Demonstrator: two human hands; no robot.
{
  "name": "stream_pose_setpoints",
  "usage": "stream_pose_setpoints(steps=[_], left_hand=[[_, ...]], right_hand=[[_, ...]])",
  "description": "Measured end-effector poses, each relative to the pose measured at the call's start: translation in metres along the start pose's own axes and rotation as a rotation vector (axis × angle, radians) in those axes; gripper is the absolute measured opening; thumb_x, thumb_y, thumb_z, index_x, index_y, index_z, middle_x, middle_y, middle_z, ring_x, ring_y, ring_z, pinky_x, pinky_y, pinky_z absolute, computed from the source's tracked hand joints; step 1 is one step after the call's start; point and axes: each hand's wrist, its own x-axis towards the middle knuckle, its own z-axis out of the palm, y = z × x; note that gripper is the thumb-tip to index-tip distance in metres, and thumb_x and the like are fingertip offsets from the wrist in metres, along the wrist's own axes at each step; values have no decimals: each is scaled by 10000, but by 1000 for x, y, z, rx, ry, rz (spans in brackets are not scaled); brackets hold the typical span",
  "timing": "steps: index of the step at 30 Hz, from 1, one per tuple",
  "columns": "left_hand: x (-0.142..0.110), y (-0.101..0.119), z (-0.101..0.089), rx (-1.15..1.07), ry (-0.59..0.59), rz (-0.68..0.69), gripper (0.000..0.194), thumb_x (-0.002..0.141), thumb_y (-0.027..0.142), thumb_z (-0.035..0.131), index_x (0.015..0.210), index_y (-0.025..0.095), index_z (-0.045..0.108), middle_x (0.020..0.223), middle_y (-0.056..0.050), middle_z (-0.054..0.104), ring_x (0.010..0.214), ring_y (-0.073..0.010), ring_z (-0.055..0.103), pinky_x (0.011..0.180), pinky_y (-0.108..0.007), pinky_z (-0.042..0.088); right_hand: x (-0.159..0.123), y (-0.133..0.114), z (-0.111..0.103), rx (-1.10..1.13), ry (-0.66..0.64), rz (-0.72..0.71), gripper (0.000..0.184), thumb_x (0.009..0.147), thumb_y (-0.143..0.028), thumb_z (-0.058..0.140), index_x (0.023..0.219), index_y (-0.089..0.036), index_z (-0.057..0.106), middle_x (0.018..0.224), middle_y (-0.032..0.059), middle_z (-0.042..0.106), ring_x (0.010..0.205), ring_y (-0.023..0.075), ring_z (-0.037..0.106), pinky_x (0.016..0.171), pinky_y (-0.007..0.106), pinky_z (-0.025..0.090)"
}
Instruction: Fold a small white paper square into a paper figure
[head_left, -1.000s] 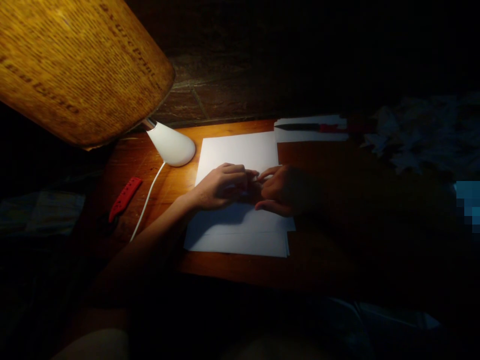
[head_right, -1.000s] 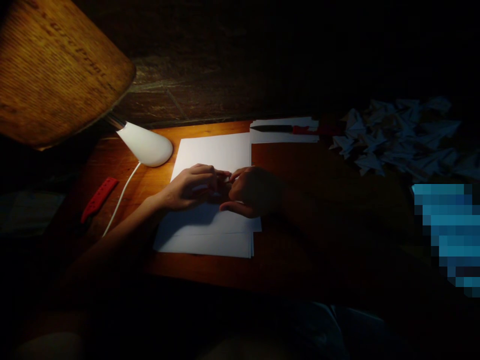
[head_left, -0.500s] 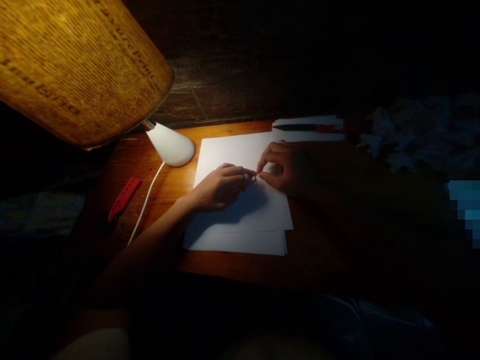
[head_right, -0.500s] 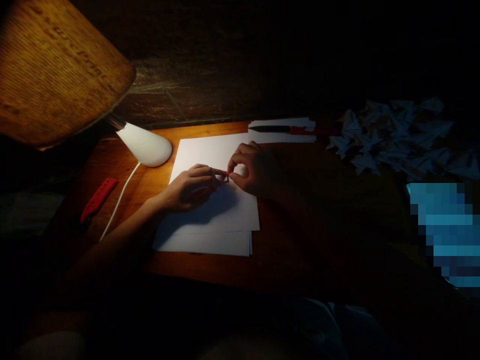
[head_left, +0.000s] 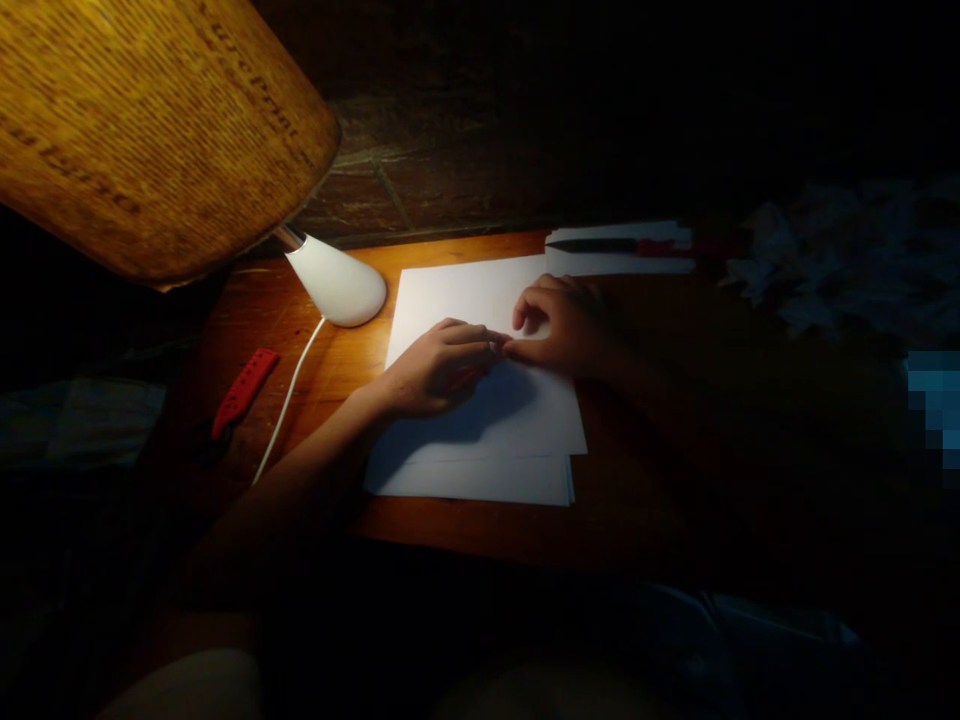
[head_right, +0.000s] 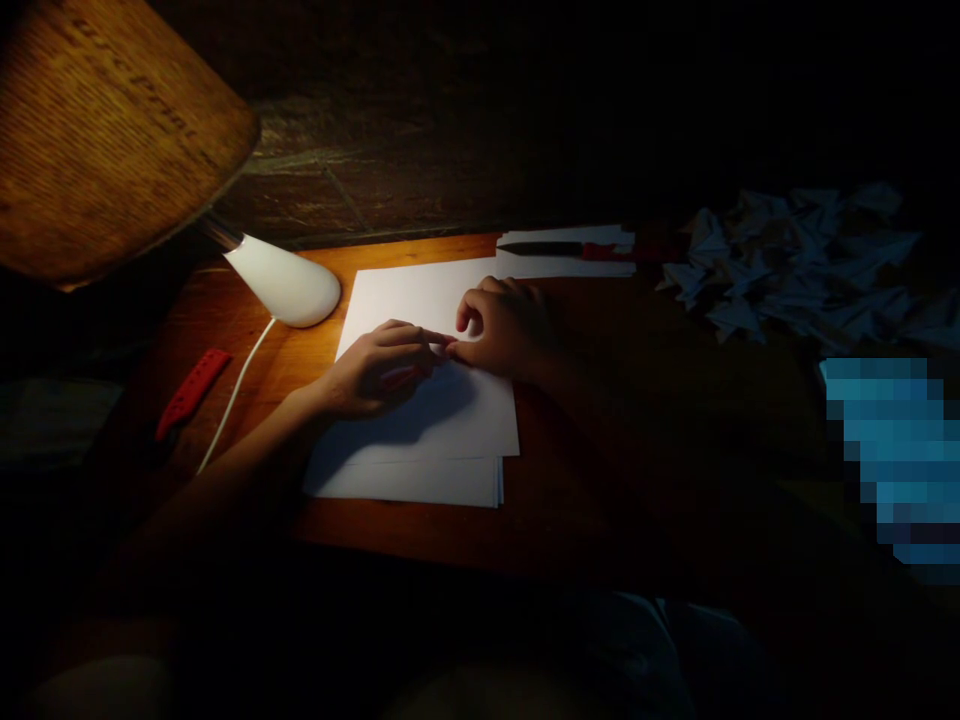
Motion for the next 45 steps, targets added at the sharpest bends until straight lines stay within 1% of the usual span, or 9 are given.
stream_pose_setpoints(steps=[10,17,21,26,29,31,37,41,45], left_hand=[[0,1,1,6,22,2,231,865,133,559,1048,236,657,1333,-97,773,1144,-240,748,1010,-426,548],[0,2,0,13,-21,-48,190,844,140,556,985,239,637,1272,-85,781,1215,-251,738,1044,-427,532],[0,2,1,18,-4,-31,217,837,130,557,1005,237,644,1263,-85,778,1194,-259,744,1020,-430,529],[-1,3,2,5,24,-23,195,885,163,570,1046,235,654,1147,-82,781,1119,-251,760,978,-417,541],[-2,3,2,-5,24,-29,180,906,164,563,1046,237,651,1098,-72,774,1107,-245,758,978,-415,545],[-3,3,1,-2,28,-13,194,897,166,572,1060,236,651,1119,-78,769,1082,-244,751,960,-416,552],[-4,3,0,-10,27,-1,302,920,166,555,1199,223,658,1202,-109,742,1107,-247,725,953,-418,561],[-5,2,-1,49,26,-18,374,938,165,554,1298,201,646,1289,-126,731,1212,-265,699,1050,-443,530],[-4,3,-3,124,24,-29,346,979,179,569,1301,236,680,1295,-93,736,1201,-261,683,1069,-449,484]], right_hand=[[5,-14,3,-95,-57,152,267,726,-342,844,838,-236,626,1030,80,617,1106,362,551,969,489,388],[5,-13,11,-45,29,135,262,686,-293,808,781,-242,569,989,82,619,1055,349,547,921,497,421],[4,-14,8,-70,-2,155,270,696,-303,826,807,-239,588,1025,89,630,1093,365,555,955,521,413],[0,-11,1,-1,1,91,96,834,-272,707,807,-240,621,999,76,652,1065,329,571,977,508,406],[-1,-12,0,-5,5,102,64,863,-228,659,804,-242,641,995,75,671,1078,327,587,987,506,405],[-2,-13,0,-25,-5,102,58,851,-250,697,818,-241,651,1010,76,683,1111,340,591,1002,510,399],[-3,-17,0,-84,-37,106,209,801,-364,814,895,-239,675,1078,84,694,1148,346,592,1009,473,373],[-2,-16,1,-59,-26,120,193,769,-326,813,861,-243,665,1065,77,696,1135,348,591,978,464,368],[-5,-11,2,0,20,58,143,751,-247,764,831,-249,645,1029,66,699,1117,347,585,981,481,365]])
